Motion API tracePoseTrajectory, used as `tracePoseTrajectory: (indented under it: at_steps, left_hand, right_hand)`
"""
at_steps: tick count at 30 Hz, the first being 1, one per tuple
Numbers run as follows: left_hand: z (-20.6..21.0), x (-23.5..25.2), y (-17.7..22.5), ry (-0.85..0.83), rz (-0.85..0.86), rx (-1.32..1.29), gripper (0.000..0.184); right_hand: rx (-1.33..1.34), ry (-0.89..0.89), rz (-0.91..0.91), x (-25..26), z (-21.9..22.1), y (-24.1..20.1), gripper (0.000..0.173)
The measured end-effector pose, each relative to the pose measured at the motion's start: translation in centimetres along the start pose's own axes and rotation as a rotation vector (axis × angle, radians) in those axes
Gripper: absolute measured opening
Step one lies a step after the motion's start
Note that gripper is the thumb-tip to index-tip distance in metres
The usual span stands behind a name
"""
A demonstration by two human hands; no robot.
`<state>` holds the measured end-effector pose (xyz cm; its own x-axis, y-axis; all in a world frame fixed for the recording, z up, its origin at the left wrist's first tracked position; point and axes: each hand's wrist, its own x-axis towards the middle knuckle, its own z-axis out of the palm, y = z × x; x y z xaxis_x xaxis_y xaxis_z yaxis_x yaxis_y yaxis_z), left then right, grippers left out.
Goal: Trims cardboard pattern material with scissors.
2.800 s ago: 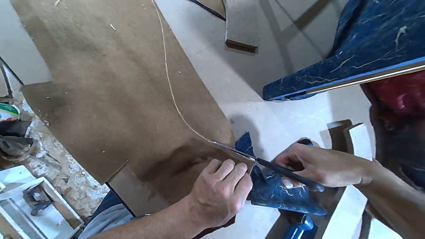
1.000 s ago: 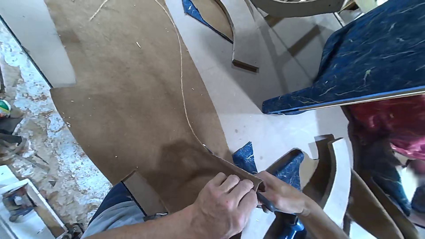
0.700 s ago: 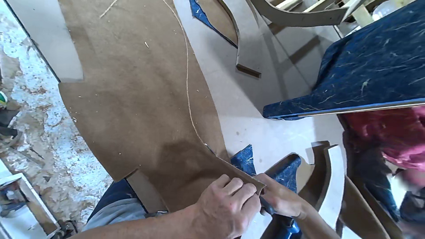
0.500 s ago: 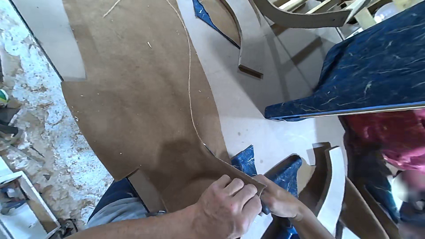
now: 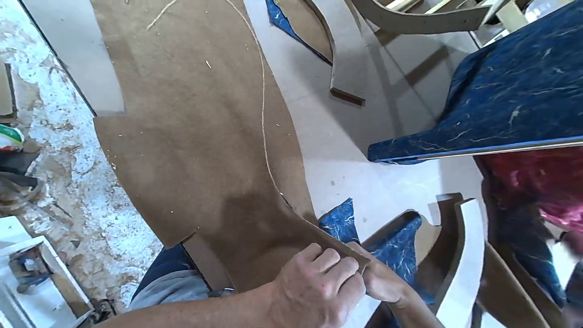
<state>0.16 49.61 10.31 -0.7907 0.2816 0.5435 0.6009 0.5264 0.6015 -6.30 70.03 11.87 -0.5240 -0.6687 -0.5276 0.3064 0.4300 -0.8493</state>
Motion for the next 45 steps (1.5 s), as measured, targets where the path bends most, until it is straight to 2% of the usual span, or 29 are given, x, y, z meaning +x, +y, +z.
tracePoseTrajectory:
  at_steps: [7, 10, 12, 15, 17, 24, 28, 33, 37, 42, 45]
  left_hand:
    - [-0.2, -0.6, 0.1, -0.006, 0.017, 0.018, 0.015]
    - [-0.3, -0.9, 0.0, 0.001, 0.025, 0.009, 0.014]
    - [-0.4, -1.0, 0.0, -0.001, 0.025, -0.001, 0.015]
    - [-0.6, -0.9, 0.0, 0.003, 0.030, 0.002, 0.015]
    - [-0.6, -0.9, 0.1, 0.009, 0.035, 0.009, 0.015]
    - [-0.8, -1.1, 0.1, 0.017, 0.027, -0.008, 0.014]
    - [-1.0, -1.2, 0.2, 0.029, 0.034, -0.044, 0.014]
    - [-1.1, -1.2, 0.2, 0.045, 0.042, -0.043, 0.015]
    - [-1.3, -1.1, 0.1, 0.060, 0.025, -0.073, 0.015]
    - [-1.8, -1.4, 0.0, 0.086, 0.023, -0.164, 0.014]
    - [-2.4, -1.5, -0.1, 0.092, 0.018, -0.194, 0.014]
  right_hand:
    - [0.046, -0.027, 0.025, -0.1, 0.0, 0.4, 0.022]
    - [0.041, -0.038, -0.031, 0.3, 0.4, 0.6, 0.031]
    - [0.051, -0.027, -0.068, 0.5, 0.9, 0.7, 0.027]
    - [0.022, 0.037, -0.061, 0.6, 1.6, 0.0, 0.009]
    - [0.013, 0.074, -0.028, 0.7, 2.2, -0.9, 0.007]
    - [0.094, 0.170, -0.071, -0.1, 3.8, -0.9, 0.013]
    - [0.179, 0.188, -0.014, -0.1, 4.7, -2.0, 0.019]
    - [0.236, 0.157, -0.122, 0.3, 5.0, -2.0, 0.016]
    - [0.230, 0.192, -0.073, 0.6, 5.3, -3.1, 0.021]
    - [0.164, 0.189, -0.254, 0.0, 5.6, 0.3, 0.021]
    - [0.176, 0.187, -0.178, 0.1, 6.0, -0.7, 0.020]
